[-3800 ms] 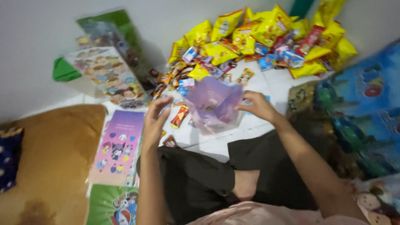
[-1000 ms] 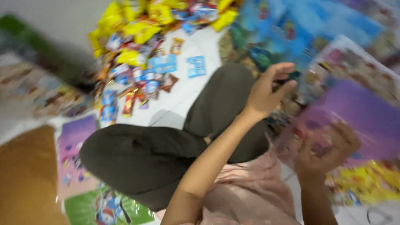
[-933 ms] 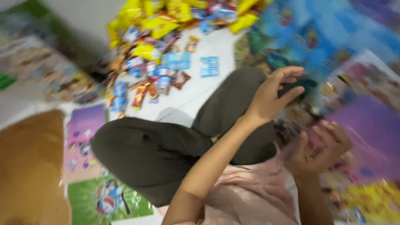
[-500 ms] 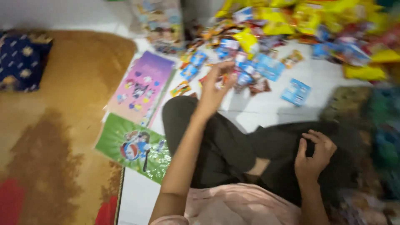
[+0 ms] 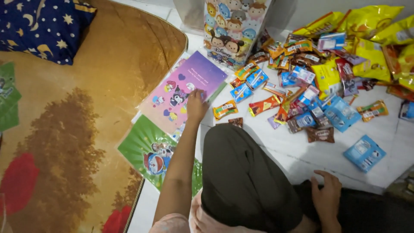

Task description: The person places small individual snacks into a larger decorative plastic bag by hand.

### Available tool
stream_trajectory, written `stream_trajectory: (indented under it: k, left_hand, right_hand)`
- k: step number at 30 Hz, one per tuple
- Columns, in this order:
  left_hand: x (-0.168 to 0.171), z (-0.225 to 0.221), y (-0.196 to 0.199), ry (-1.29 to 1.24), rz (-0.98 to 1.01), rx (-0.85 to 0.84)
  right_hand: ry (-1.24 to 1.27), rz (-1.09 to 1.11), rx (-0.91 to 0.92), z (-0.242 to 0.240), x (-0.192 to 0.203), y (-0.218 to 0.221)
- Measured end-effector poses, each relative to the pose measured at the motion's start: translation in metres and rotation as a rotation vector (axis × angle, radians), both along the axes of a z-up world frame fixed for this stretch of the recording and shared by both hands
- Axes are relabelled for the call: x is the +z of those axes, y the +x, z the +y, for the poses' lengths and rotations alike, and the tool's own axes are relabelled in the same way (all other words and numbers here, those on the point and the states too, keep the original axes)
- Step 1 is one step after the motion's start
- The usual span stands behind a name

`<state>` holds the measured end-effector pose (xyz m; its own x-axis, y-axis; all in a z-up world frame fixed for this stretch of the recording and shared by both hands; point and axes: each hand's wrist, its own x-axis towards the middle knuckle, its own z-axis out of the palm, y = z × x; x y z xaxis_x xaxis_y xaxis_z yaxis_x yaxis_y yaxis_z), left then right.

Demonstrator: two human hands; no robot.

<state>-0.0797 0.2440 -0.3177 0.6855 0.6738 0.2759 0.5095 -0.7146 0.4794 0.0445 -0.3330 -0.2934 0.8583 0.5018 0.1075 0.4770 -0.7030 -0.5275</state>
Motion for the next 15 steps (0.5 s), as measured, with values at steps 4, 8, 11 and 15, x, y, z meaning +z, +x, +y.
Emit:
stream_trajectory:
  k: [4,8,11,15]
  left_hand:
    - [0.013,-0.004,0.013,-0.068,0.208,0.058]
    - [0.008,0.005,0.018,0.115,0.198,0.046]
    - [0.031,0.006,0.017,0.053,0.222,0.058]
    - [0.011,0.023,0.012,0.072,0.205,0.049]
  right_hand:
    - [-0.133,0.246,-0.103,0.011,0.011,0.007]
    - [-0.145,0.206,-0.084,0.008,0.001,0.013]
    - [-0.149,0.216,-0.107,0.005,-0.005,0.013]
    - [-0.136,0.173,-0.088,0.000,-0.013,0.009]
